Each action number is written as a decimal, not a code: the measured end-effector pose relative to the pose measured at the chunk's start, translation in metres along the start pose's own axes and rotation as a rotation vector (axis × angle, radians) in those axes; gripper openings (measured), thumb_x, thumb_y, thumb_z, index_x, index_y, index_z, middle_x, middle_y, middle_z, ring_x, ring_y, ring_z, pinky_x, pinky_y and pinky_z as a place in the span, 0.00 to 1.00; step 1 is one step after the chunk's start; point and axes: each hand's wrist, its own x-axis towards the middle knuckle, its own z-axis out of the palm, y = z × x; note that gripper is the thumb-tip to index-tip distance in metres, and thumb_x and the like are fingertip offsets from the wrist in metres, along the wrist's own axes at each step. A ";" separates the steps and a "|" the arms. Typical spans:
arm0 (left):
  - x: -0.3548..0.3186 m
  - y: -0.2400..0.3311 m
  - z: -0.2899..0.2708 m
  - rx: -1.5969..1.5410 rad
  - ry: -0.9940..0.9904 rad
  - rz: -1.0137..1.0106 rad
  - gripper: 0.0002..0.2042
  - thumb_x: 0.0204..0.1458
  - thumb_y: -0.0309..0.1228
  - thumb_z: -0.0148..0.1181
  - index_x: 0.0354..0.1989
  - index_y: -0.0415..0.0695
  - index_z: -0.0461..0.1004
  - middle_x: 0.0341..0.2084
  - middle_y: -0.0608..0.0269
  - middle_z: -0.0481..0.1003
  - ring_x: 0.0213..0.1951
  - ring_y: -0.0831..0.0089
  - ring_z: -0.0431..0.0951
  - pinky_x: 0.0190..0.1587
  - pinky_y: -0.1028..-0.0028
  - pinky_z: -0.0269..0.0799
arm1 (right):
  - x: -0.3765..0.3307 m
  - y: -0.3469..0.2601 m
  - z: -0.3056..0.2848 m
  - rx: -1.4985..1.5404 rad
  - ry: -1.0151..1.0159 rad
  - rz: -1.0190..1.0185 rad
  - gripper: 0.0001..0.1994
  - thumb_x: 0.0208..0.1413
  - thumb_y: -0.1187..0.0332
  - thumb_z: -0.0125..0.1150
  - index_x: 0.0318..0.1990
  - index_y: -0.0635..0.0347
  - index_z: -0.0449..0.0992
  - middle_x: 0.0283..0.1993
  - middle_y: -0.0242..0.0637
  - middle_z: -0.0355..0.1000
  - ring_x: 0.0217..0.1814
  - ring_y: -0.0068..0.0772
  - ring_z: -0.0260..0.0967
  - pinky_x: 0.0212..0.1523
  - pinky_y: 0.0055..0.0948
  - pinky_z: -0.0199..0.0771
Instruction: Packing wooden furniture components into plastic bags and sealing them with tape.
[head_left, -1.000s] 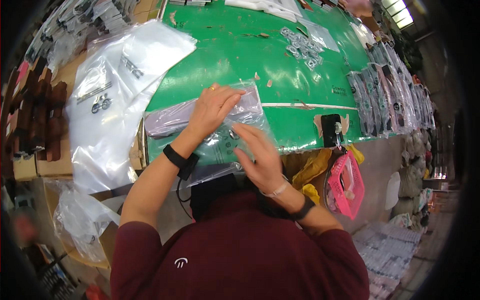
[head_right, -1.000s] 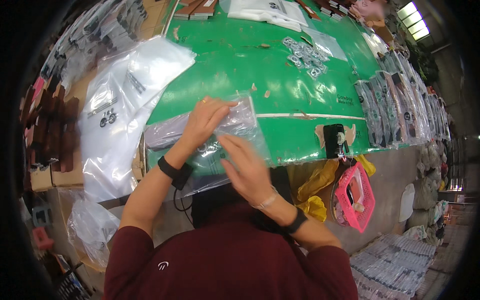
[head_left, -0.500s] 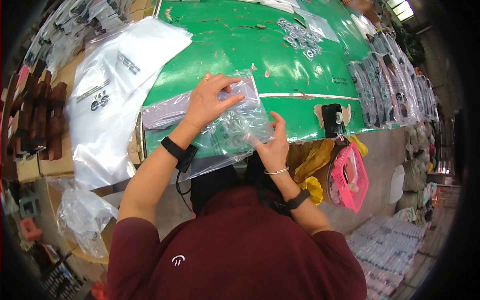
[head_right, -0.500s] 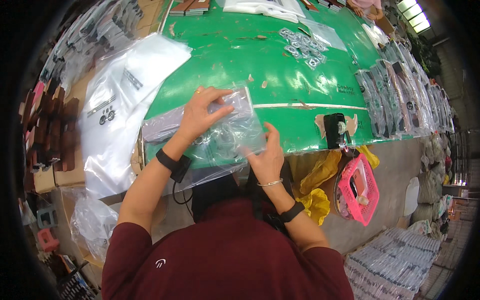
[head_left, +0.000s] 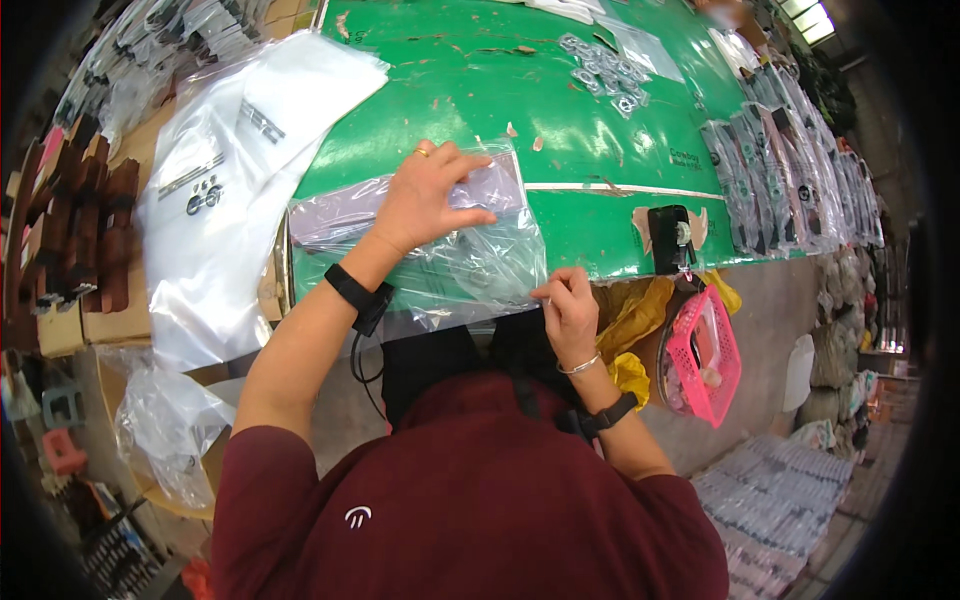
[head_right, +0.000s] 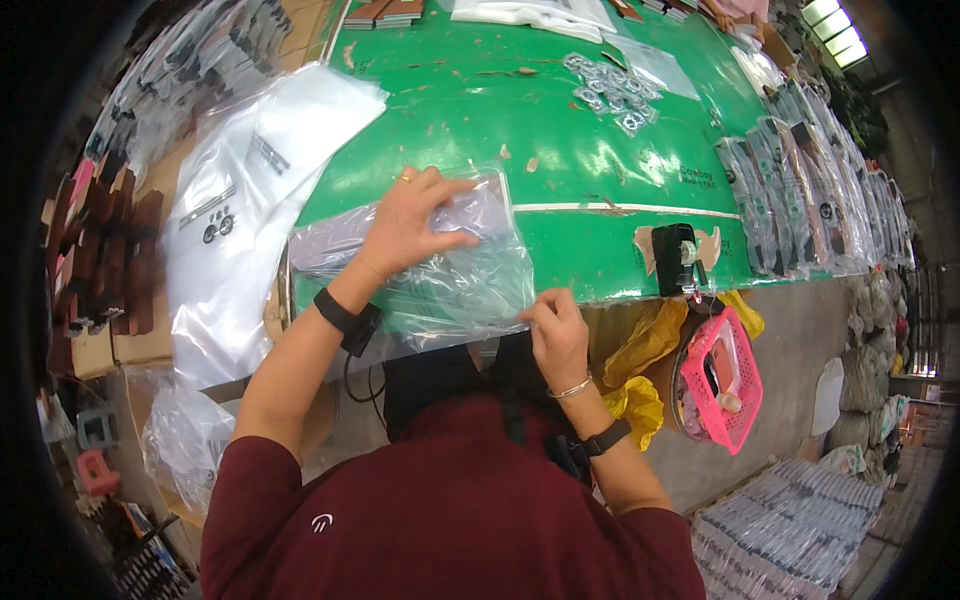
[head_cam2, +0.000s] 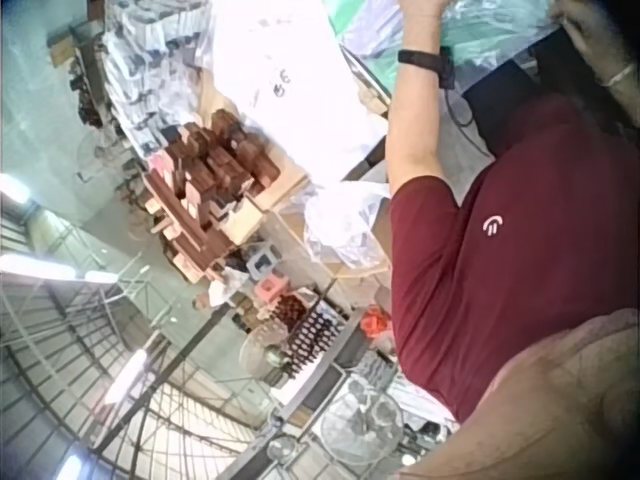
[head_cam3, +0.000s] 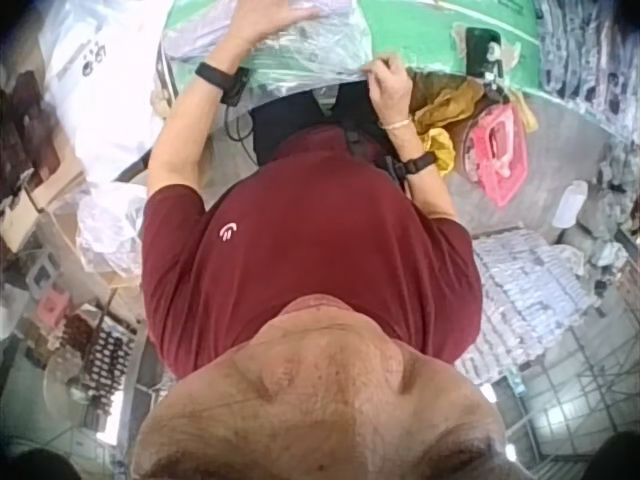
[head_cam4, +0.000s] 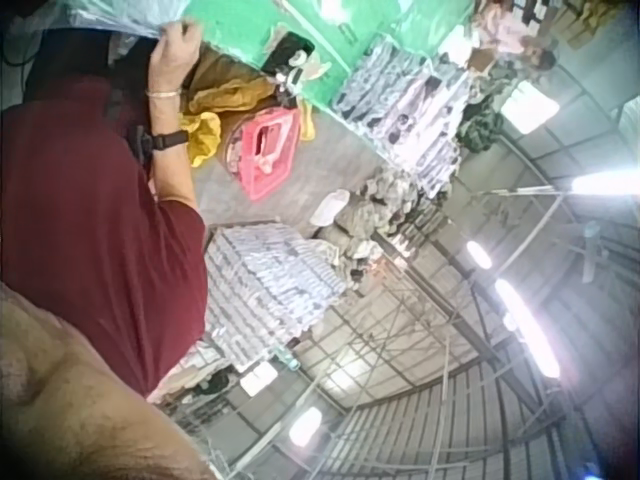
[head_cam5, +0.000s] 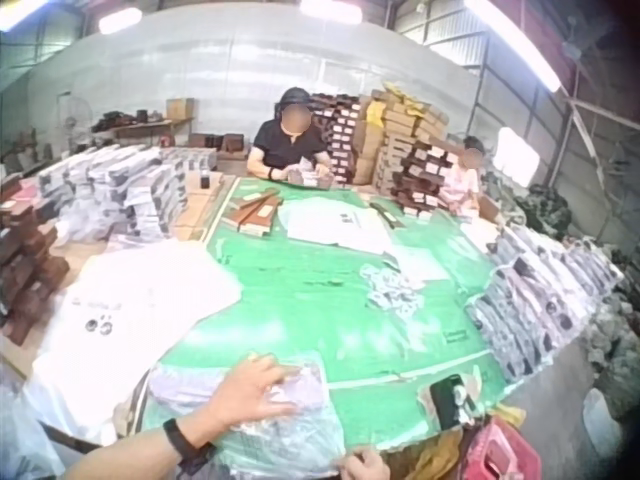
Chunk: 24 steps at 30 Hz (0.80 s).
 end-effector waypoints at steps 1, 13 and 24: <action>-0.001 -0.001 0.000 0.001 0.000 -0.001 0.31 0.37 0.45 0.76 0.54 0.52 0.79 0.32 0.65 0.73 0.38 0.62 0.69 0.44 0.65 0.69 | 0.002 0.002 -0.003 0.042 0.010 0.026 0.08 0.45 0.85 0.59 0.30 0.62 0.77 0.36 0.41 0.67 0.38 0.44 0.71 0.37 0.36 0.72; 0.000 -0.008 0.004 0.122 -0.123 0.215 0.34 0.37 0.24 0.64 0.61 0.49 0.71 0.34 0.59 0.67 0.41 0.56 0.67 0.52 0.60 0.64 | 0.035 0.014 -0.034 0.603 -0.077 0.191 0.09 0.50 0.83 0.63 0.38 0.61 0.79 0.45 0.36 0.71 0.48 0.31 0.70 0.50 0.27 0.69; 0.001 -0.008 0.002 0.027 -0.165 0.185 0.37 0.35 0.20 0.61 0.63 0.50 0.71 0.36 0.60 0.70 0.42 0.58 0.69 0.53 0.61 0.65 | 0.073 0.010 -0.028 0.115 -0.269 -0.213 0.23 0.45 0.81 0.58 0.51 0.54 0.80 0.52 0.36 0.77 0.61 0.44 0.69 0.63 0.41 0.62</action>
